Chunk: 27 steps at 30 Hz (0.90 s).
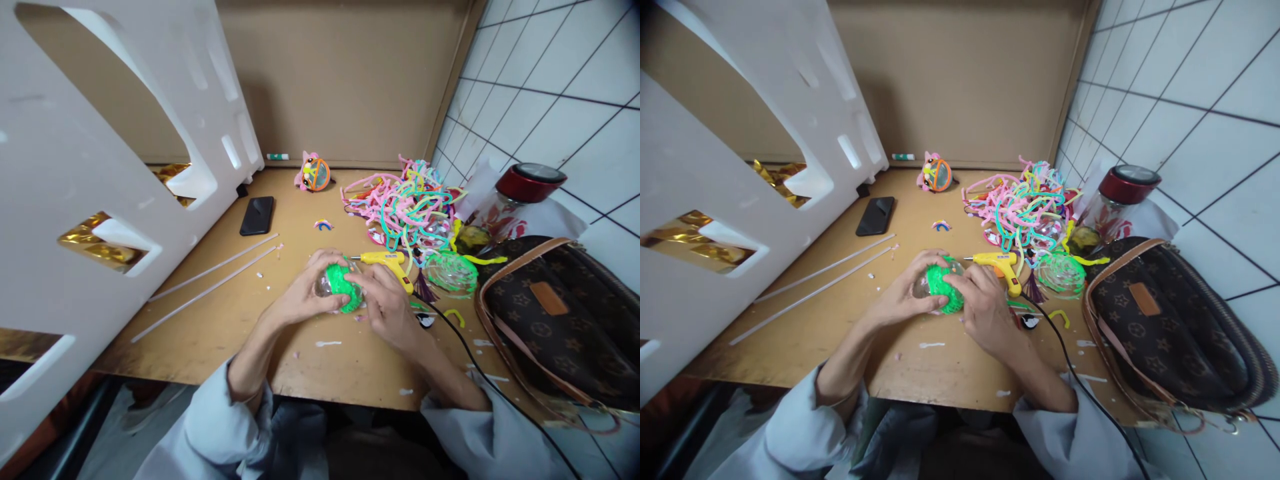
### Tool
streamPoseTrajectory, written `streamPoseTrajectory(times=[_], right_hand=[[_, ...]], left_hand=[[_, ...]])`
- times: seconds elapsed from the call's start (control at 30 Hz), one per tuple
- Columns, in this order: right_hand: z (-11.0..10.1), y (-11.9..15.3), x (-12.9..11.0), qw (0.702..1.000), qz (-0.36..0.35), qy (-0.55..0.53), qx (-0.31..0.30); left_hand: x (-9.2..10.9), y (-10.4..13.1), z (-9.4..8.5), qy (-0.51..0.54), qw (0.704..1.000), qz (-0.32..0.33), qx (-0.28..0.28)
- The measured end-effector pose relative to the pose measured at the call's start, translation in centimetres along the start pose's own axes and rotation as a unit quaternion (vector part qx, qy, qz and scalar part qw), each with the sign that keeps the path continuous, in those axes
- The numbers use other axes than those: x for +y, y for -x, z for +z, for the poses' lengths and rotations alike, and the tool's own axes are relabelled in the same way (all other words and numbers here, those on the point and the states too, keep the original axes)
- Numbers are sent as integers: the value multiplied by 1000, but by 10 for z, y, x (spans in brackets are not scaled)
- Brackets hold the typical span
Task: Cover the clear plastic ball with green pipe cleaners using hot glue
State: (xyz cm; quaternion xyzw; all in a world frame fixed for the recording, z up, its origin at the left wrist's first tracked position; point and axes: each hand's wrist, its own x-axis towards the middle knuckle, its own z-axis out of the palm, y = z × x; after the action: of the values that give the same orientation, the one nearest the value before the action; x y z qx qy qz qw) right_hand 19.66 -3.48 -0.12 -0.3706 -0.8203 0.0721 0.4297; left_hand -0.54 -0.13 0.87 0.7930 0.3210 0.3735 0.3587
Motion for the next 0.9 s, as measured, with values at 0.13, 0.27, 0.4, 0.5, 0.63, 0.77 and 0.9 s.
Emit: streamPoseTrajectory(times=[0.13,0.27,0.4,0.5,0.63,0.77,0.9], right_hand=[[0,0,1,1000,-8,3,4],[-1,0,0,1000,-8,6,-3],[-2,-1,-2,1000,-5,5,-9],[-3,-2,-3,1000,-7,5,-8],[-2,-3,-3,1000,-5,10,-13],[-1,-2,-3,1000,10,1,7],[1,-1,-2,1000,13,-10,16]], left_hand=[[-1,0,0,0,1000,9,3],[0,1,0,-1,1000,6,0],[0,3,0,-1,1000,-4,0],[0,3,0,-5,1000,-10,-3],[0,3,0,-7,1000,-9,-6],[0,1,-1,-1,1000,-9,-4],[0,1,-1,5,1000,-12,-5]])
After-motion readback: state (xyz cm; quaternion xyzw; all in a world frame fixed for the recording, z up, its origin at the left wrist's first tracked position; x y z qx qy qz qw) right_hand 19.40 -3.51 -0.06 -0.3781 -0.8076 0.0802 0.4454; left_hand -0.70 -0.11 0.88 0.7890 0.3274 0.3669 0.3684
